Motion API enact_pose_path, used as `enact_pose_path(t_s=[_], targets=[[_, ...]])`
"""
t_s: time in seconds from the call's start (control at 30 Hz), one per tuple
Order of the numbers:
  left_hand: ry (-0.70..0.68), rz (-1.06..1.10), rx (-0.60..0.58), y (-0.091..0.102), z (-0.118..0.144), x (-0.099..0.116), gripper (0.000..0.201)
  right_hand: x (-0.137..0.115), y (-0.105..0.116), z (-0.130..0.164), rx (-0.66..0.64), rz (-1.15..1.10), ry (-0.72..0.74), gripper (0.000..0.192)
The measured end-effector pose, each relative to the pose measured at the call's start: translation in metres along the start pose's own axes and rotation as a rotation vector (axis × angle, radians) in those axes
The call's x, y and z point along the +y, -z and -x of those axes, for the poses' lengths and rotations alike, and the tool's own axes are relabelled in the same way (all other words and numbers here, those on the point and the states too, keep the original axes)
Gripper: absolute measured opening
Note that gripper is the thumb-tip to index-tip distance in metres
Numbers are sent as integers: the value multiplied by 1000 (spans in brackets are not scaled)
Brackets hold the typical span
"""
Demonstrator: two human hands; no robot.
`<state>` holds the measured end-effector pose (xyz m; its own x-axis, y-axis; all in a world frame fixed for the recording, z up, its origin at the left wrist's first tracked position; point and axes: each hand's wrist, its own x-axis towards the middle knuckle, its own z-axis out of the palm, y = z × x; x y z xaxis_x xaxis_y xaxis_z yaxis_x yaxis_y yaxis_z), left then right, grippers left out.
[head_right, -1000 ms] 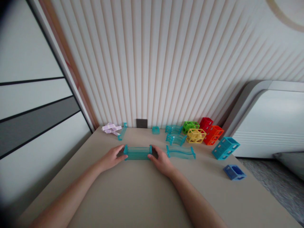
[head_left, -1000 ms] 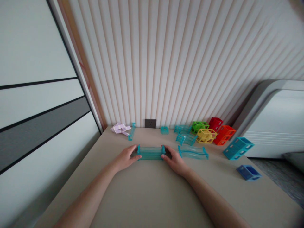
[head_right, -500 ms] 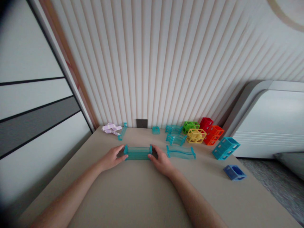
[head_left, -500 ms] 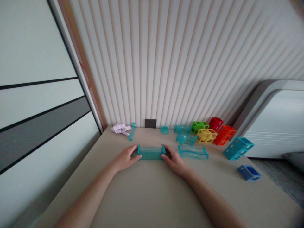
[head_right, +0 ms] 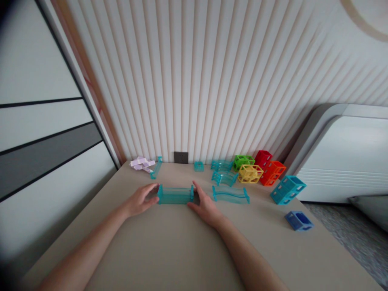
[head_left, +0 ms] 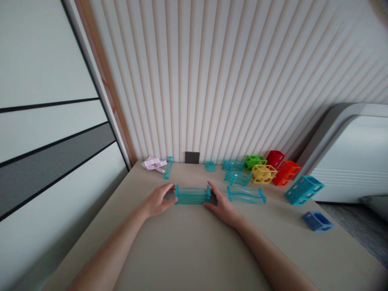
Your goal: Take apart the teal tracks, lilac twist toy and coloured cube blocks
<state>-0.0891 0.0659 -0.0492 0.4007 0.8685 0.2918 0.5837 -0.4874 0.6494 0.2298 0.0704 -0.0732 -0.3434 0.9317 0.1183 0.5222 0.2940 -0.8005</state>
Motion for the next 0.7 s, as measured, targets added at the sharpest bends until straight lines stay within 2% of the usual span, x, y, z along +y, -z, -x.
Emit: enact_pose_path(t_s=[0.13,0.27,0.43,0.7], targets=[[30,-149,168,2,-2,-12,35,-1,1,0,1,-13,-6,88],[83,-294,282,-4,-8,-26,39,-4,2,1,10,-19,0,87],[108,-393,287,-12,-11,-34,60,-5,2,1,18,-19,4,84],[152,-461,254,-19,-9,-41,66,-3,2,0,15,-9,8,80]])
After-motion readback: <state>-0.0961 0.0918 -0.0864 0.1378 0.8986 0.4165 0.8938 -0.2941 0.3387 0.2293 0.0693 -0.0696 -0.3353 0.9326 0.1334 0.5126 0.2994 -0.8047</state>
